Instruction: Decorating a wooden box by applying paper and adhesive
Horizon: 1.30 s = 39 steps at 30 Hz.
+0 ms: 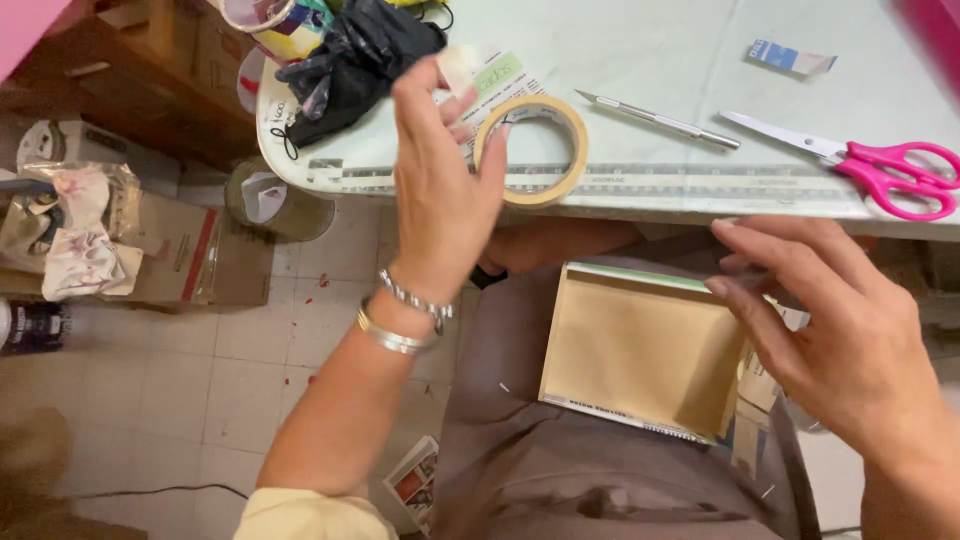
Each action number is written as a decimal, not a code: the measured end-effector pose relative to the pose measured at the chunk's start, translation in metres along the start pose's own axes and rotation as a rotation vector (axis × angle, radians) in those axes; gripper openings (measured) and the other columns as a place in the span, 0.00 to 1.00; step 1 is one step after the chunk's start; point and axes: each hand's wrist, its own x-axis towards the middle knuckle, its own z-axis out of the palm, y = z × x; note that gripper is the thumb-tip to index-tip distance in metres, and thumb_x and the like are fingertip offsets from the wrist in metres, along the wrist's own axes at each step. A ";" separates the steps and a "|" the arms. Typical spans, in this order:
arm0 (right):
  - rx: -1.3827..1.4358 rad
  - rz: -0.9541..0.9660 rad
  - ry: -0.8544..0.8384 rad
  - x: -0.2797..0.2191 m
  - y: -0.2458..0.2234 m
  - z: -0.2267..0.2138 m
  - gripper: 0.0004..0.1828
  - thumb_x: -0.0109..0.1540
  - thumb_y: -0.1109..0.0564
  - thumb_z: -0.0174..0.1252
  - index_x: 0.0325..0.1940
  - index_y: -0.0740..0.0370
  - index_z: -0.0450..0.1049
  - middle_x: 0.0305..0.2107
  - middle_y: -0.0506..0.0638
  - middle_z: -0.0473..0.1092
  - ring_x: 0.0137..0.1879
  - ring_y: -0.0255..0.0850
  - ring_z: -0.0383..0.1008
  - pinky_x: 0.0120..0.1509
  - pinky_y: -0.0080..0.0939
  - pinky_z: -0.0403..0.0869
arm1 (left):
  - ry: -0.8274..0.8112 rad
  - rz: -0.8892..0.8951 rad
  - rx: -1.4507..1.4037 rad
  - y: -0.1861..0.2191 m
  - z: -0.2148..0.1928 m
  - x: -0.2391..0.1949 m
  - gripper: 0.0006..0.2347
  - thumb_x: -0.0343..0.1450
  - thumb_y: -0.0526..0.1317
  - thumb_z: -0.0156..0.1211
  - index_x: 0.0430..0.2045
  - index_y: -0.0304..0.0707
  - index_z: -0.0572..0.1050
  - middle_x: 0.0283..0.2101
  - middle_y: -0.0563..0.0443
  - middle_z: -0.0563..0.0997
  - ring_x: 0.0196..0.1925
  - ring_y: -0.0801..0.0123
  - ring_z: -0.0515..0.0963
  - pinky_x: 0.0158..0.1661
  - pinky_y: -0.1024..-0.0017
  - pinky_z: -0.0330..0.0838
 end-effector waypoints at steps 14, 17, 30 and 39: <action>1.040 0.816 0.122 -0.018 -0.004 0.018 0.10 0.57 0.55 0.52 0.34 0.66 0.69 0.13 0.50 0.63 0.18 0.32 0.60 0.17 0.27 0.63 | -0.290 -0.119 -0.753 0.076 0.040 -0.091 0.11 0.69 0.31 0.47 0.40 0.33 0.52 0.42 0.37 0.74 0.45 0.59 0.77 0.47 0.69 0.71; 0.935 0.789 0.192 -0.026 0.000 0.007 0.05 0.58 0.62 0.52 0.29 0.67 0.69 0.16 0.50 0.63 0.19 0.32 0.59 0.20 0.27 0.63 | -0.361 -0.018 -0.714 0.075 0.046 -0.092 0.11 0.70 0.29 0.46 0.41 0.32 0.52 0.41 0.37 0.75 0.46 0.57 0.78 0.50 0.67 0.73; 0.556 0.821 0.206 -0.091 0.035 0.023 0.52 0.52 0.58 0.58 0.70 0.50 0.30 0.37 0.58 0.64 0.39 0.41 0.67 0.45 0.38 0.72 | -0.405 0.377 -0.094 0.050 0.108 -0.115 0.22 0.68 0.30 0.63 0.46 0.34 0.52 0.49 0.38 0.67 0.51 0.52 0.70 0.55 0.62 0.66; -0.011 0.885 -0.017 -0.128 0.020 0.058 0.52 0.57 0.46 0.56 0.68 0.61 0.27 0.37 0.52 0.66 0.26 0.49 0.63 0.31 0.53 0.64 | -0.559 0.268 0.221 0.010 0.132 -0.112 0.21 0.70 0.38 0.55 0.55 0.38 0.55 0.38 0.59 0.79 0.32 0.63 0.77 0.40 0.67 0.69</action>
